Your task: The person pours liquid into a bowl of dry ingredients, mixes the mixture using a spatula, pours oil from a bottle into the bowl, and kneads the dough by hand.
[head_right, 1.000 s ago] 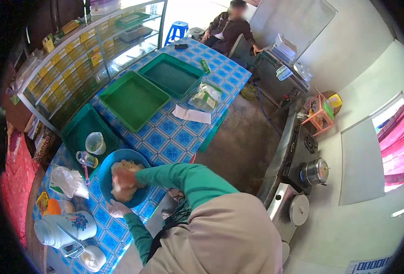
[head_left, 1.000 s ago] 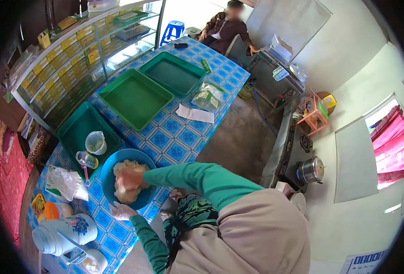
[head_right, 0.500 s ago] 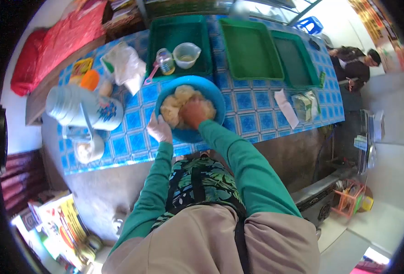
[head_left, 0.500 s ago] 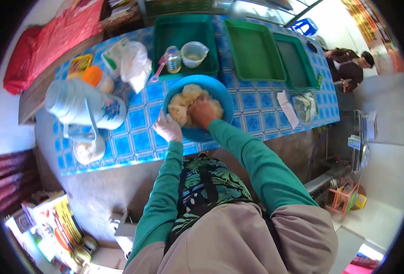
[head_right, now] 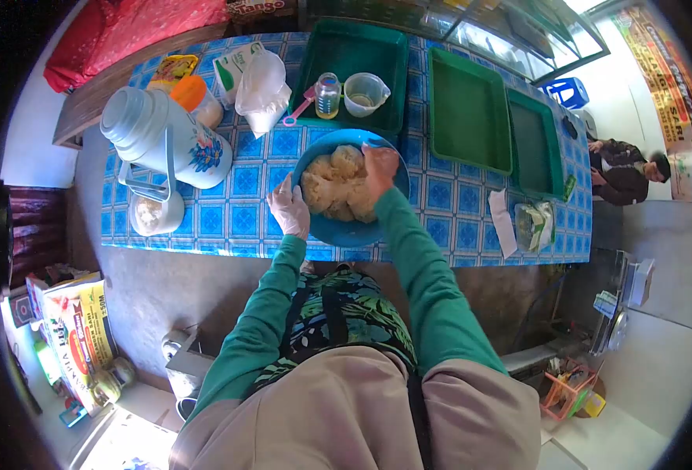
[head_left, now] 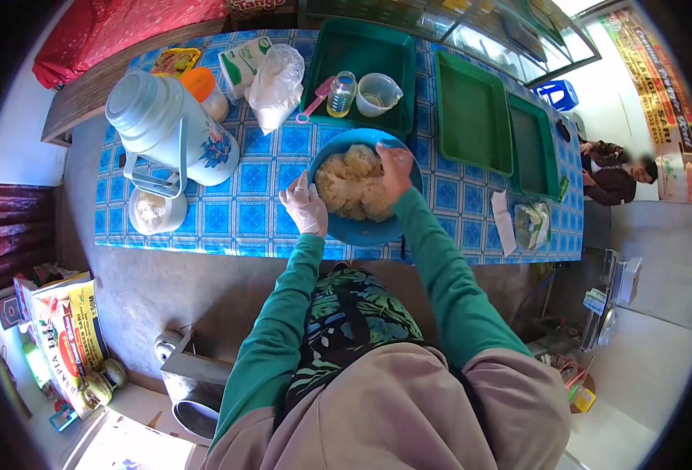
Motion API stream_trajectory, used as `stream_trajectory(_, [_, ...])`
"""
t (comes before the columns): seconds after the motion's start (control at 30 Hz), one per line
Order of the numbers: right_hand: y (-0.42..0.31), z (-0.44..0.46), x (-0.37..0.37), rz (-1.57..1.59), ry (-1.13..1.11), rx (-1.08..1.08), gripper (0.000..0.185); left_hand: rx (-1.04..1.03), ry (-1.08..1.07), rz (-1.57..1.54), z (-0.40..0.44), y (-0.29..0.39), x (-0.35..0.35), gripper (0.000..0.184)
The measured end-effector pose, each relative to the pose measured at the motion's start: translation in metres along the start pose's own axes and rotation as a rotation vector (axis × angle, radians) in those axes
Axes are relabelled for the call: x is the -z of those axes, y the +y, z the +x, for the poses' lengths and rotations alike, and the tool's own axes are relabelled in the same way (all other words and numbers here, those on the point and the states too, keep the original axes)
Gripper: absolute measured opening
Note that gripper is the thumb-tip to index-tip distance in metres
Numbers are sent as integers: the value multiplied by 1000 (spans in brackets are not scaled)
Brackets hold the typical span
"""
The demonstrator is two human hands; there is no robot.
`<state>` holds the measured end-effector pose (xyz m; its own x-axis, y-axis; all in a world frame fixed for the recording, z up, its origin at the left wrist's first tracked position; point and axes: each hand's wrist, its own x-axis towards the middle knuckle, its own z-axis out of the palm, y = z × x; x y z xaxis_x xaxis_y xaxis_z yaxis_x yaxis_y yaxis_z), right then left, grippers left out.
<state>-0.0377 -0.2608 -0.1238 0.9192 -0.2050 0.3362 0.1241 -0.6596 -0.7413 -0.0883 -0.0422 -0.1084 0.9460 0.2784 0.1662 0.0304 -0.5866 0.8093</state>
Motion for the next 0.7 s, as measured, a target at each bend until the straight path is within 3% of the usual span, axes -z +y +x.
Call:
stream_trajectory(0.03, [0,5,-21,133,68,-388,28,0,6,3,0,-1,-1,35])
stream_trajectory(0.07, [18,3,-46,-37,205,-336,23,-8,10,4,-2,-1,-2,37])
stream_trajectory(0.1, [8,-2,-54,-33,204,-335,23,-16,14,5,-2,-1,-1,38])
stream_trajectory(0.17, [-18,5,-58,30,547,-253,23,-17,34,-2,4,0,-3,38])
stream_trajectory(0.23, [-38,11,-57,-85,437,-270,19,0,17,4,-5,-2,-1,38])
stream_trajectory(0.33, [-75,11,-48,-366,-83,132,9,18,9,-9,-3,-1,-1,37])
stream_trajectory(0.37, [-82,6,-34,-363,-87,130,9,67,0,-15,-3,0,-1,37])
stream_trajectory(0.43, [-82,3,-4,-304,-472,327,12,116,3,-28,-2,2,-2,37])
stream_trajectory(0.47, [-75,3,3,141,-402,158,13,129,-8,-15,-4,2,0,37])
stream_trajectory(0.5, [-69,13,9,141,-411,175,13,140,-14,-4,-2,3,-1,37])
stream_trajectory(0.57, [-56,21,16,-497,-368,-59,14,149,-12,-21,1,5,0,37])
stream_trajectory(0.6, [-28,15,-5,-322,-2,136,15,150,-25,-38,-2,5,1,37])
stream_trajectory(0.7, [-52,15,-47,-195,-175,90,22,96,-21,1,-2,-2,-1,38])
